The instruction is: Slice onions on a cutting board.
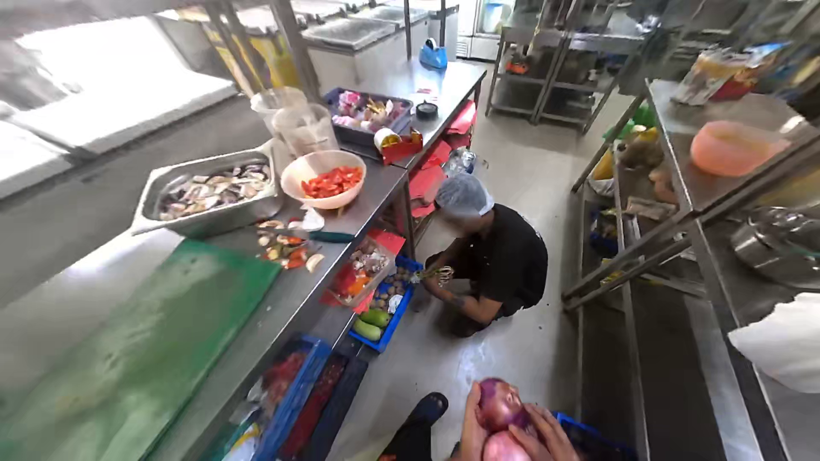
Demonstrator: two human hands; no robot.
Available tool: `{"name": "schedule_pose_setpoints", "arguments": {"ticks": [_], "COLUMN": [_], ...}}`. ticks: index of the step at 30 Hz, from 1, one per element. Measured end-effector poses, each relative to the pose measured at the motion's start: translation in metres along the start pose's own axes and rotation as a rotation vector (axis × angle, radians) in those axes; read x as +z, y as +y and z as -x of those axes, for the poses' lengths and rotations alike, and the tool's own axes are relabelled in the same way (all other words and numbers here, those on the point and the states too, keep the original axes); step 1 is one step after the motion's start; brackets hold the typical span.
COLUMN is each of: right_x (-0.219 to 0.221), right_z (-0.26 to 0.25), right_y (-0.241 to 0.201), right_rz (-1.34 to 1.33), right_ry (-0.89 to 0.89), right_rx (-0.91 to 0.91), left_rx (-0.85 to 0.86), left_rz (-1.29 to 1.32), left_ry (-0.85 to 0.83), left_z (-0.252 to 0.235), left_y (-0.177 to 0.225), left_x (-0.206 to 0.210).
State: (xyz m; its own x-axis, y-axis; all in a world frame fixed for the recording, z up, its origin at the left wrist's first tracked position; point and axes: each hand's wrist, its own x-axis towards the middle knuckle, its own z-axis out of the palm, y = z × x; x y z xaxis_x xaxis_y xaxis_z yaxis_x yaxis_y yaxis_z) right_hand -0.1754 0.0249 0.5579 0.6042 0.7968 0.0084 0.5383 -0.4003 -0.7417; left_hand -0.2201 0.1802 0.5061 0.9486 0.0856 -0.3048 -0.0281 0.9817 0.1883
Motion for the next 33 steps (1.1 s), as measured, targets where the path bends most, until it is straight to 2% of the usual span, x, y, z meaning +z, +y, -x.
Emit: {"name": "schedule_pose_setpoints", "arguments": {"ticks": [2, 6, 11, 15, 18, 20, 22, 25, 27, 29, 30, 31, 32, 33], "right_x": [-0.003, 0.012, 0.071, 0.131, 0.184, 0.217, 0.242, 0.286, 0.315, 0.339, 0.353, 0.366, 0.379, 0.391], "right_z": [-0.006, -0.022, -0.045, -0.089, -0.128, -0.146, -0.166, -0.204, -0.233, -0.258, -0.275, -0.293, -0.311, -0.324], "right_y": [-0.017, -0.049, -0.082, -0.120, -0.163, -0.200, -0.235, -0.273, -0.293, -0.312, -0.322, -0.332, -0.341, -0.345], "right_rz": [-0.004, 0.065, 0.024, -0.072, -0.209, -0.385, -0.481, -0.436, -0.419, -0.361, -0.295, -0.208, -0.105, 0.012], "right_ry": [-0.075, -0.264, -0.456, -0.491, -0.484, -0.464, -0.442, -0.434, -0.422, -0.426, -0.439, -0.460, -0.493, -0.529], "right_rx": [-0.095, -0.254, -0.378, -0.616, -0.782, -0.790, -0.735, -0.606, -0.481, -0.349, -0.322, -0.318, -0.325, -0.345], "left_rx": [0.059, 0.154, 0.412, 0.681, 0.919, 1.110, 1.251, 1.350, 1.400, 1.368, 1.277, 1.133, 0.916, 0.624], "left_rz": [0.051, 0.087, 0.144, 0.182, 0.206, 0.141, 0.066, -0.022, -0.146, -0.392, -0.634, -0.934, -1.255, -1.538], "left_ry": [-0.014, 0.027, 0.101, 0.172, 0.247, 0.313, 0.359, 0.400, 0.517, 0.787, 0.934, 1.089, 1.236, 1.355], "left_z": [0.030, 0.081, 0.140, 0.176, 0.206, 0.234, 0.267, 0.326, 0.350, 0.363, 0.369, 0.374, 0.377, 0.374], "left_y": [0.013, 0.040, 0.060, 0.109, 0.159, 0.196, 0.241, 0.322, 0.381, 0.424, 0.444, 0.462, 0.478, 0.488], "left_x": [0.009, -0.007, -0.029, -0.052, -0.071, -0.080, -0.095, -0.126, -0.142, -0.150, -0.151, -0.150, -0.148, -0.144]}}
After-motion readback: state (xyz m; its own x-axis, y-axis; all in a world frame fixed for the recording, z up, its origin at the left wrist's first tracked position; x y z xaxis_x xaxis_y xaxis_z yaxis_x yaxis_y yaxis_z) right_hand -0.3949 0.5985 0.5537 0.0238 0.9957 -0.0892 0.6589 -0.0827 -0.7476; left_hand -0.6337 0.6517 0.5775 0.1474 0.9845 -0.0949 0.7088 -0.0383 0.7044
